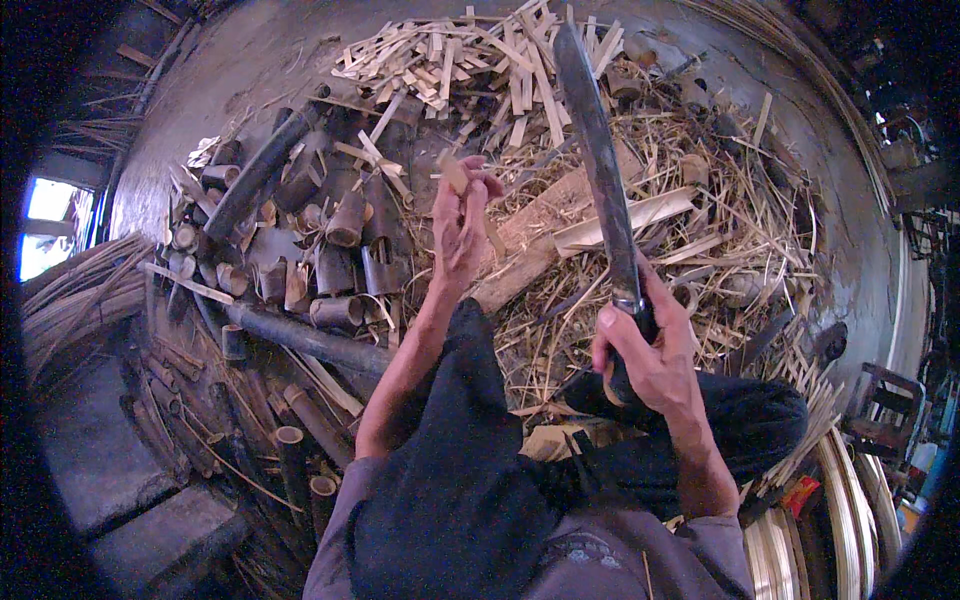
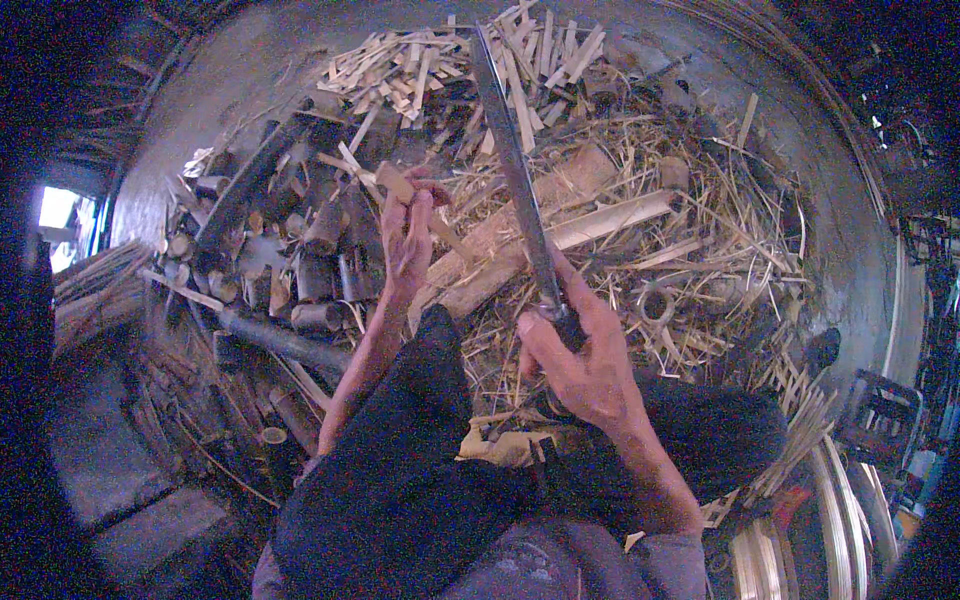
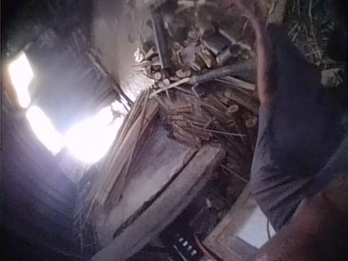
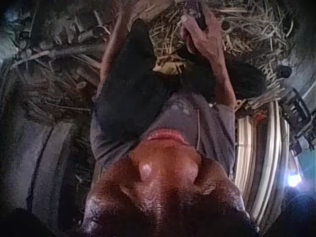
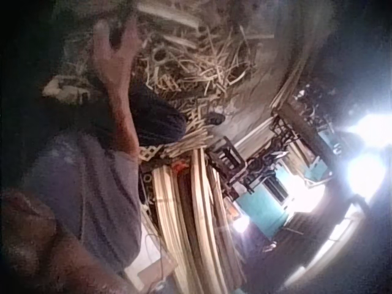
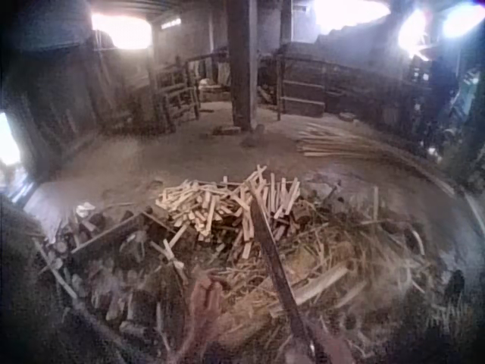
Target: The person sits on the floor and uses a knife to split a piece of bamboo into thin strips. They repeatedly position the bamboo and draw the knife along its length, producing shavings and strips that accumulate on the floor.
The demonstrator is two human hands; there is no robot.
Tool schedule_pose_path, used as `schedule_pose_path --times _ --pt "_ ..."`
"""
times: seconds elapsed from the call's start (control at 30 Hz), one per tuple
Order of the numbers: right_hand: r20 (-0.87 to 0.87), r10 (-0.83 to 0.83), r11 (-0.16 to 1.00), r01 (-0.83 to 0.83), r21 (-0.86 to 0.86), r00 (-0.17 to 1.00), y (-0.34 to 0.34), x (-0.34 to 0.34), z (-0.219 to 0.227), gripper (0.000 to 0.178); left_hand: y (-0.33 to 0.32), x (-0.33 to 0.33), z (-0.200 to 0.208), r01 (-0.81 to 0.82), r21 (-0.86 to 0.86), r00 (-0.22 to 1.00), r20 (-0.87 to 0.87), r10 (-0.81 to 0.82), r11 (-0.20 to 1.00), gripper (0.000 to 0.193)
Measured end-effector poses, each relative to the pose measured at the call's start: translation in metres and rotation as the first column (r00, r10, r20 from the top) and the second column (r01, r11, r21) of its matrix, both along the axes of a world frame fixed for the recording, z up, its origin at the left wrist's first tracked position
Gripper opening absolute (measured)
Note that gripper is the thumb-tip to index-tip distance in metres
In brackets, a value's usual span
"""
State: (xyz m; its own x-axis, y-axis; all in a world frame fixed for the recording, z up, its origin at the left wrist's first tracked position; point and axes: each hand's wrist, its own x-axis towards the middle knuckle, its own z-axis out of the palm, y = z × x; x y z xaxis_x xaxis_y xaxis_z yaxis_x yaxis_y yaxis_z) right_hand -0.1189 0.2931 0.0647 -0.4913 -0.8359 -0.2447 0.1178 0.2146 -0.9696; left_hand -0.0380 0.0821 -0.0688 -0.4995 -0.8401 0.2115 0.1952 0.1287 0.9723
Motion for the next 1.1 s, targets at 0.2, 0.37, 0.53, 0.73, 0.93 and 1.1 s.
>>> schedule_pose_path --times 0.2,0.37,0.53,0.73,0.93,1.1 --pt "0.024 0.071 0.997 -0.071 -0.012 0.997 -0.011 0.006 -0.001 0.062 0.020 -0.009 -0.021 0.411 0.273 0.833 -0.499 -0.237 0.870 0.038" --pt "0.267 -0.047 0.997 0.030 0.067 0.963 -0.017 0.012 -0.009 0.041 0.044 -0.007 -0.016 0.322 0.171 0.937 -0.200 -0.287 0.931 0.036" --pt "0.329 -0.080 0.990 0.036 0.140 0.941 -0.020 0.015 -0.013 0.049 0.056 -0.003 -0.017 0.336 0.177 0.937 -0.159 -0.310 0.925 0.034" --pt "0.327 -0.061 0.992 0.021 0.127 0.943 -0.019 0.016 -0.014 0.050 0.058 -0.001 -0.016 0.302 0.131 0.953 -0.042 -0.299 0.944 0.035" --pt "0.334 -0.049 0.993 0.012 0.114 0.941 -0.018 0.016 -0.013 0.050 0.057 -0.004 -0.023 0.363 0.236 0.930 -0.157 -0.333 0.901 0.034" --pt "0.328 -0.060 0.991 0.016 0.134 0.943 -0.017 0.017 -0.013 0.049 0.062 -0.006 -0.017 0.299 0.179 0.951 -0.138 -0.277 0.937 0.034"
